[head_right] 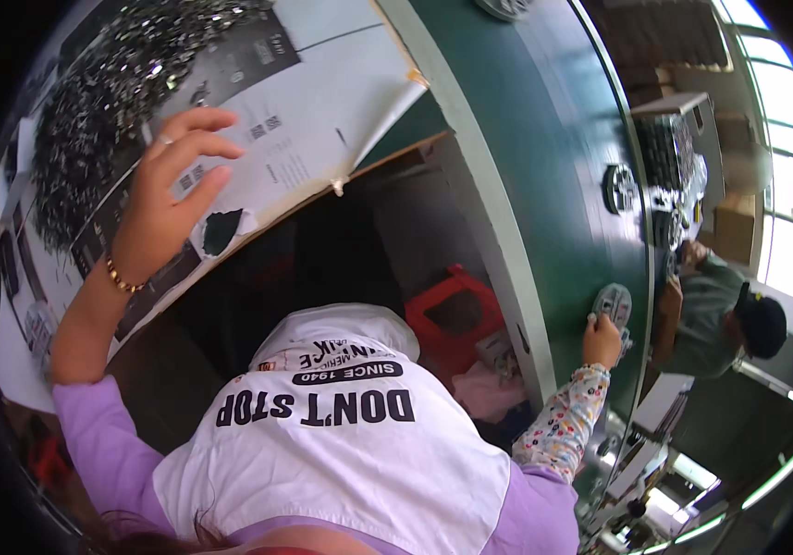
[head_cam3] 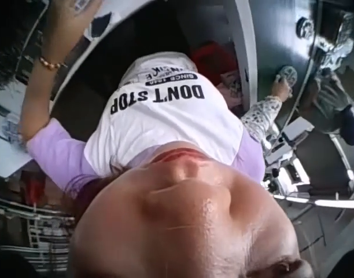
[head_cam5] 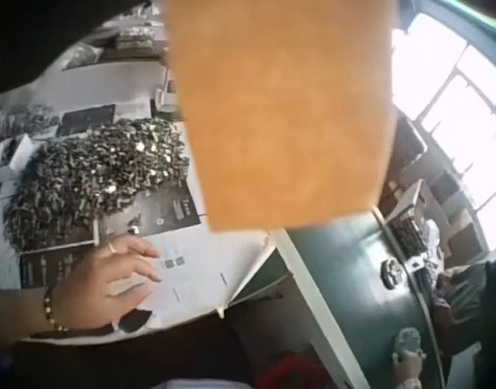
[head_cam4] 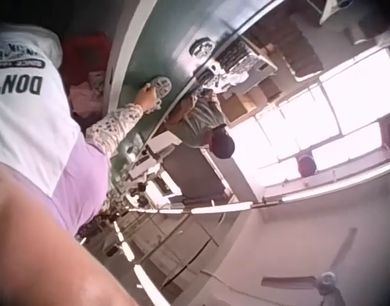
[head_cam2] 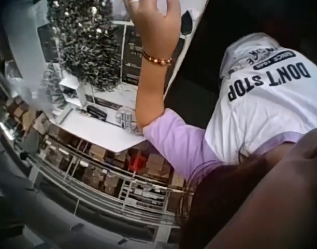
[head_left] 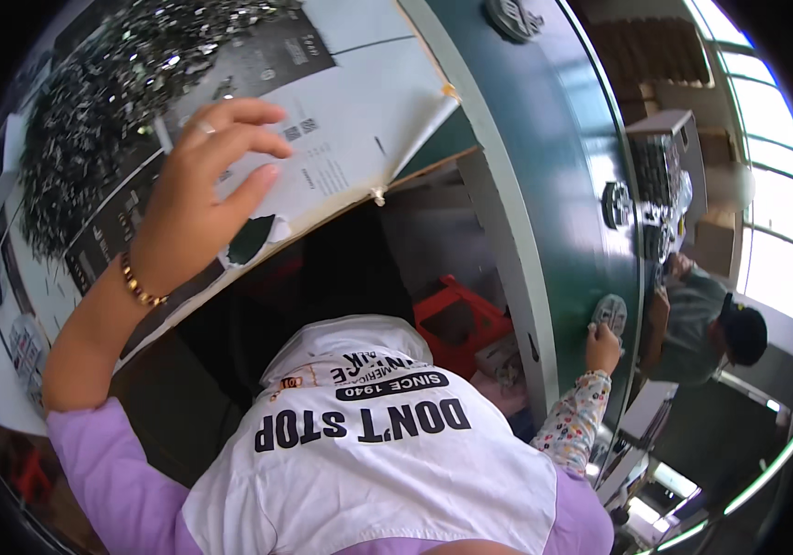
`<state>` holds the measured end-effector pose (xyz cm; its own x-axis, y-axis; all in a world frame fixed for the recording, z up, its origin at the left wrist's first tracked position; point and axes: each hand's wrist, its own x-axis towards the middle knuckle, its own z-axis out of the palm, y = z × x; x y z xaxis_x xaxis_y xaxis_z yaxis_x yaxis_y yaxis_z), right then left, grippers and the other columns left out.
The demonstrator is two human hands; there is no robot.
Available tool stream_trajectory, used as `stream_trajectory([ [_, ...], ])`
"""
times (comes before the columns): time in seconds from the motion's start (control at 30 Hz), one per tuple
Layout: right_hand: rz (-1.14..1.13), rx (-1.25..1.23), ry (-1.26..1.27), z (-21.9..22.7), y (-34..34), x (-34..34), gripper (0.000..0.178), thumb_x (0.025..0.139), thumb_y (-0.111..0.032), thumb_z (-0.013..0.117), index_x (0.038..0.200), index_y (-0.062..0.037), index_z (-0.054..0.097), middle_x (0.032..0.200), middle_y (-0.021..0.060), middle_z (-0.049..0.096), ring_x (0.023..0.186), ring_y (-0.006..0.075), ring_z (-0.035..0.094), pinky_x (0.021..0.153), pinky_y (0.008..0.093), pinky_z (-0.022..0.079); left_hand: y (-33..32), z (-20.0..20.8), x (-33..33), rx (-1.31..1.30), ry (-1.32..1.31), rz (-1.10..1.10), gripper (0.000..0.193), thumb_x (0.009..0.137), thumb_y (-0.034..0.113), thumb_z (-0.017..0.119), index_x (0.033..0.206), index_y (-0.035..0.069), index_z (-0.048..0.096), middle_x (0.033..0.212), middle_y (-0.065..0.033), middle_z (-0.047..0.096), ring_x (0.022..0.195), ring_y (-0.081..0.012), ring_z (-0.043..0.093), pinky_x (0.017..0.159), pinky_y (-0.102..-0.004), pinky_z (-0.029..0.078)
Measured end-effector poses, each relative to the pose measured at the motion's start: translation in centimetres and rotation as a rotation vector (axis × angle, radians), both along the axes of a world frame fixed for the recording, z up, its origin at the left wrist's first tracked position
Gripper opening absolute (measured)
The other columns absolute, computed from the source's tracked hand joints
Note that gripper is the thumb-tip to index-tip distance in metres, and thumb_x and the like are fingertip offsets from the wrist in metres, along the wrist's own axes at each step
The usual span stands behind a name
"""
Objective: Assembling small plastic circular parts at a workstation in a factory.
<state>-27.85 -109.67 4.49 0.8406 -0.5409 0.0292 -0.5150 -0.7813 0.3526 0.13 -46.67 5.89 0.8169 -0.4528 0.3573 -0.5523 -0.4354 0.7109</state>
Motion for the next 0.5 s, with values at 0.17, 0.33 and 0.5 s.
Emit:
stream_trajectory([
  [0.17,0.257,0.755,-0.392,4.4,11.5,14.4,0.025,0.094,-0.012,0.066,0.076,0.0027,0.057,0.068,0.0027,0.057,0.059,0.0108,0.049,0.053,0.0303,0.038,-4.1,-0.5,-0.7,-0.418,0.127,-0.138,0.022,0.088,0.014,0.072,0.105,0.002,0.065,0.111,-0.0139,0.067,0.105,-0.0296,0.065,0.093,-0.0404,0.050],
  [0.33,1.252,0.825,-0.141,7.5,36.4,24.9,0.004,0.080,0.000,0.065,0.080,0.0010,0.061,0.065,0.0120,0.051,0.055,0.0194,0.051,0.053,0.0348,0.042,-6.6,0.5,-4.1,-0.599,0.476,0.131,0.051,0.094,0.016,0.072,0.135,-0.002,0.048,0.124,-0.0118,0.064,0.114,-0.0167,0.062,0.098,-0.0313,0.051],
  [0.5,1.670,0.941,-0.113,6.6,41.2,31.4,0.012,0.086,-0.001,0.066,0.098,-0.0008,0.069,0.078,0.0122,0.064,0.062,0.0269,0.062,0.056,0.0371,0.049,1.4,-1.1,-6.4,-0.819,0.510,0.447,0.058,0.090,0.017,0.075,0.135,-0.006,0.047,0.116,-0.0158,0.067,0.105,-0.0127,0.065,0.088,-0.0286,0.055],
])
